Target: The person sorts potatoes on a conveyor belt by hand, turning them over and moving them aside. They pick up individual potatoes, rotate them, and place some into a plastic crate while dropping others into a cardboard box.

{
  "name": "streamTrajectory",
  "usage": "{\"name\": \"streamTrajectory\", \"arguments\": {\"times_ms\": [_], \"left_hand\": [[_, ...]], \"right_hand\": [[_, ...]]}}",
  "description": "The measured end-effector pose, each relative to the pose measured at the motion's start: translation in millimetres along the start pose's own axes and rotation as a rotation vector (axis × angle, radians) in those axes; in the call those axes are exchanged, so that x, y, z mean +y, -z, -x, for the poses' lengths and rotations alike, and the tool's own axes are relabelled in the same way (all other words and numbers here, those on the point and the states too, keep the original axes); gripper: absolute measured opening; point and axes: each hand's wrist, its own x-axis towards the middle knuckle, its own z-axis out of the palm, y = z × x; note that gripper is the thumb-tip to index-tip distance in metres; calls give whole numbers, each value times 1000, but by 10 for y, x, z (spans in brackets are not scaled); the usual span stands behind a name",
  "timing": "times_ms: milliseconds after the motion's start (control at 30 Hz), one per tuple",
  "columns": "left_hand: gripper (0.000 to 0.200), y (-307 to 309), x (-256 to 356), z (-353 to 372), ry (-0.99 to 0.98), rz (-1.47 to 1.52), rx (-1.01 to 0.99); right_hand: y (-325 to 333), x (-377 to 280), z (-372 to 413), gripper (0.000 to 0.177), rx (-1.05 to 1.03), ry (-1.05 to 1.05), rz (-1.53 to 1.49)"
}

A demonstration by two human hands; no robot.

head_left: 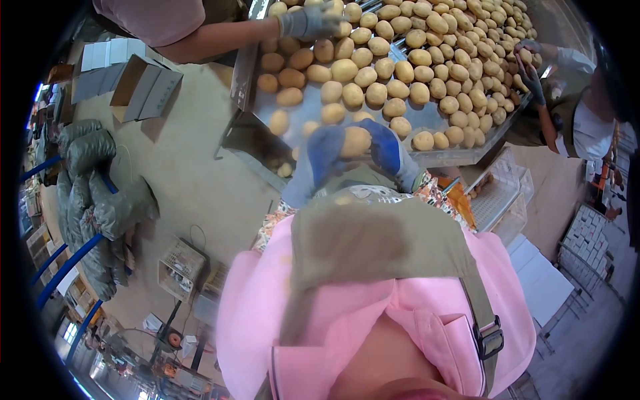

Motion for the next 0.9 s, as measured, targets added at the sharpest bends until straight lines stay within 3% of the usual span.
{"name": "streamTrajectory", "arguments": {"times_ms": [100, 167, 200, 267, 300, 367, 467, 500, 567, 667, 700, 733, 767, 800, 833, 867, 900], "left_hand": [[29, 93, -207, -74, -143, -109, 71], [26, 144, -218, -74, -476, -522, 18], [26, 153, -234, -75, -476, -523, 17], [32, 85, -112, -45, 11, -168, 158], [32, 134, -151, -53, 10, -172, 158], [31, 228, -194, -90, -827, -1228, 123], [20, 74, -84, -85, -947, -1108, 183], [20, 88, -105, -95, -954, -1110, 169], [22, 126, -161, -78, -398, -815, 152], [22, 131, -116, -18, -567, -1087, 125], [22, 114, -68, 14, -290, -613, 61], [22, 234, -54, -107, -803, -1078, -198], [49, 181, -109, -27, -869, -1188, -108], [29, 174, -173, -88, -848, -1221, -106], [34, 178, -193, -46, -623, -1184, -164], [37, 73, -167, -59, -82, -723, -33], [31, 325, -329, -125, -500, -1184, -227]], "right_hand": [[18, 88, -12, 38, -34, -47, -60], [-24, 58, -8, 39, -31, -201, -778], [-9, 31, 12, 39, -30, -200, -779], [29, -73, 53, 42, -68, 213, 160], [22, -139, 67, 42, -66, 215, 158], [5, -263, 82, 45, -39, 250, 215], [-22, -264, 114, 48, 13, 349, 171], [-16, -275, 112, 48, 27, 352, 173], [-16, -304, 120, 45, -7, 243, 106], [-35, -213, 115, 39, -27, 301, -59], [-109, -208, 162, 36, 46, 59, -410], [-128, -73, 155, 37, 102, 145, -203], [-192, 166, 93, 34, 109, -22, -441], [-207, 409, 60, 32, 116, -167, -698], [-154, 264, 92, 32, 215, -155, -697], [-120, -54, 119, 40, 97, -127, -605], [-106, -293, 180, 50, -45, -102, -508]]}}
